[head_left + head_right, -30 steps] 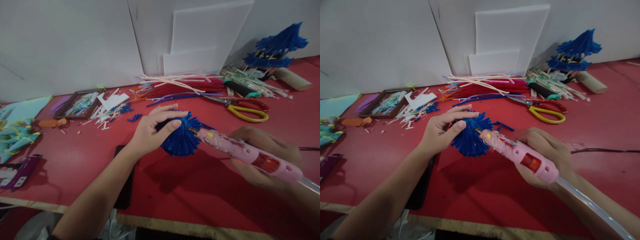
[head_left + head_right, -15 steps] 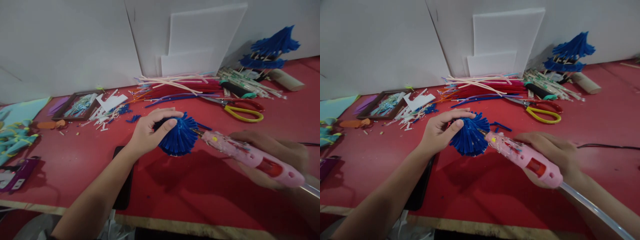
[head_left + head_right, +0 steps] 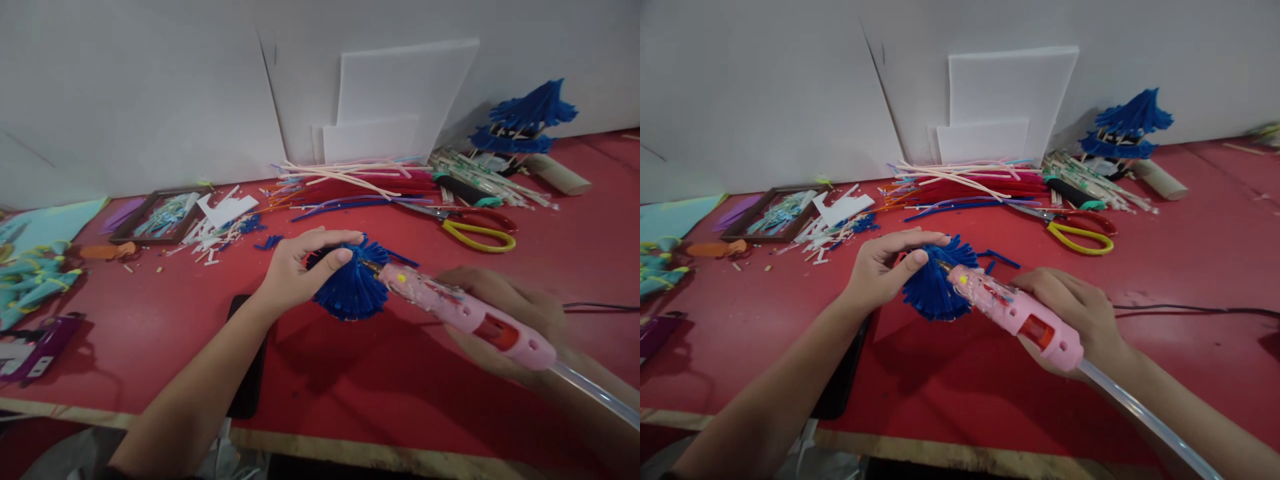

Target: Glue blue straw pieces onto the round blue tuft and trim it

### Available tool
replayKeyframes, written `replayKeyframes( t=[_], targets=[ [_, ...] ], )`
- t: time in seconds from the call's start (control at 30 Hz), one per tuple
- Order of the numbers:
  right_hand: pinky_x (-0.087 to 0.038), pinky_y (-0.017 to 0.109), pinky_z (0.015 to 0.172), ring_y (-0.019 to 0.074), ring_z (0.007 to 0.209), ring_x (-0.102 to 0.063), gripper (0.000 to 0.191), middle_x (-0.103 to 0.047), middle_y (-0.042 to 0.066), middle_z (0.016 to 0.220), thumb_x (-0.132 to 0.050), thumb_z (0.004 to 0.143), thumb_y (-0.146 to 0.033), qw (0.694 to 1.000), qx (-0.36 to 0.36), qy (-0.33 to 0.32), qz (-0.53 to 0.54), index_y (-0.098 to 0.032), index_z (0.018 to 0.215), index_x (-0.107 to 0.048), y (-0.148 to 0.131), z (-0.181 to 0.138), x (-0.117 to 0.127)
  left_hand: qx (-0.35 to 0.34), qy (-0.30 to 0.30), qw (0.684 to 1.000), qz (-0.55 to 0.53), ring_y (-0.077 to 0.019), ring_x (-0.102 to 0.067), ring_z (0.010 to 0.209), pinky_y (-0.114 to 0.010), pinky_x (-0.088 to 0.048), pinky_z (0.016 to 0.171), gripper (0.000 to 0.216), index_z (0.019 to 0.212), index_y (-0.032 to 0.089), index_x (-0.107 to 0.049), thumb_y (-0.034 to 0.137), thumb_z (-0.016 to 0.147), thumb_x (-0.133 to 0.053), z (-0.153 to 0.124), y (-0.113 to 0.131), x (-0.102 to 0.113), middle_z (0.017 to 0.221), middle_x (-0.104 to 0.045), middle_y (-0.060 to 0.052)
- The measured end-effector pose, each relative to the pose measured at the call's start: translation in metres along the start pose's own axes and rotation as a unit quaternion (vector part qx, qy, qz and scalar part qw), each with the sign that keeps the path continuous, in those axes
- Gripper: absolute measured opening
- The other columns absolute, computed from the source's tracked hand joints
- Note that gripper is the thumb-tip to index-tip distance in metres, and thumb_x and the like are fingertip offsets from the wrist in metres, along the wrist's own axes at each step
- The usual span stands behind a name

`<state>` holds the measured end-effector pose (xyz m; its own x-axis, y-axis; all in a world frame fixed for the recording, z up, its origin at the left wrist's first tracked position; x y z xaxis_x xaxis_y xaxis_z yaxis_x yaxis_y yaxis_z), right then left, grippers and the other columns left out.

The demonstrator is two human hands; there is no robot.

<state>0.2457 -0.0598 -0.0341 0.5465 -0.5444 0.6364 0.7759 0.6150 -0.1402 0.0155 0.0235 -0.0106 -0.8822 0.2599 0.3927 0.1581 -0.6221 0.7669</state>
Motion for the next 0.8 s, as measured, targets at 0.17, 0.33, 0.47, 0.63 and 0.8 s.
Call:
replayKeyframes(
  t=[0.17, 0.33, 0.47, 0.63, 0.8],
  targets=[
    [-0.045, 0.028, 0.048, 0.0154, 0.054, -0.062, 0.010, -0.070, -0.002, 0.073, -0.054, 0.092, -0.031, 1.000, 0.001, 0.002, 0.009, -0.028, 0.099, -0.060, 0.003, 0.000, -0.006, 0.034, -0.006, 0.996, -0.088, -0.0253, -0.077, 0.115, -0.039, -0.059, 0.104, 0.040, 0.119, 0.026, -0.078, 0.055, 0.102, -0.057, -0.002, -0.004, 0.000, 0.118, -0.081, -0.008],
    [-0.042, 0.028, 0.047, 0.0138, 0.050, -0.058, 0.003, -0.065, -0.004, 0.068, -0.053, 0.092, -0.028, 1.000, -0.002, -0.019, 0.015, -0.028, 0.094, -0.055, 0.001, 0.001, -0.002, 0.005, 0.019, 0.989, -0.147, -0.0276, -0.075, 0.120, -0.044, -0.056, 0.109, 0.040, 0.121, 0.030, -0.078, 0.056, 0.104, -0.053, -0.003, -0.012, 0.007, 0.131, -0.077, -0.006],
    [-0.041, 0.027, 0.049, 0.0136, 0.051, -0.057, 0.003, -0.061, -0.004, 0.065, -0.054, 0.092, -0.026, 1.000, 0.015, -0.014, 0.009, -0.028, 0.090, -0.053, 0.000, -0.001, 0.004, 0.014, 0.037, 0.991, -0.127, -0.0286, -0.075, 0.119, -0.046, -0.054, 0.111, 0.042, 0.120, 0.029, -0.077, 0.059, 0.101, -0.057, -0.004, -0.013, 0.010, 0.130, -0.077, -0.007],
    [-0.040, 0.028, 0.049, 0.0137, 0.052, -0.054, 0.008, -0.060, -0.003, 0.066, -0.050, 0.098, -0.032, 0.999, 0.017, -0.040, 0.024, -0.029, 0.091, -0.052, -0.003, -0.002, 0.008, 0.019, -0.011, 0.993, -0.112, -0.0262, -0.074, 0.121, -0.038, -0.058, 0.104, 0.037, 0.126, 0.026, -0.072, 0.050, 0.099, -0.065, -0.004, -0.006, 0.006, 0.125, -0.079, -0.008],
    [-0.041, 0.031, 0.055, 0.0157, 0.059, -0.058, 0.004, -0.062, -0.003, 0.071, -0.050, 0.097, -0.029, 0.995, -0.025, -0.099, -0.008, -0.030, 0.093, -0.050, -0.004, -0.005, 0.012, -0.007, -0.033, 0.991, -0.128, -0.0252, -0.072, 0.125, -0.035, -0.057, 0.107, 0.037, 0.131, 0.024, -0.068, 0.041, 0.098, -0.070, -0.004, -0.007, 0.002, 0.128, -0.078, -0.009]
  ],
)
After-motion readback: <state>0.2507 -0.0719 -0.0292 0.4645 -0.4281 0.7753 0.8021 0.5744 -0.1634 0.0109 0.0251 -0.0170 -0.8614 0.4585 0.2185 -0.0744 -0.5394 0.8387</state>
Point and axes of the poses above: each hand's wrist, its own z-axis towards the middle knuckle, its own x-axis out of the back of the hand, y = z × x, the point moved 5 cm from there along z, towards the middle knuckle
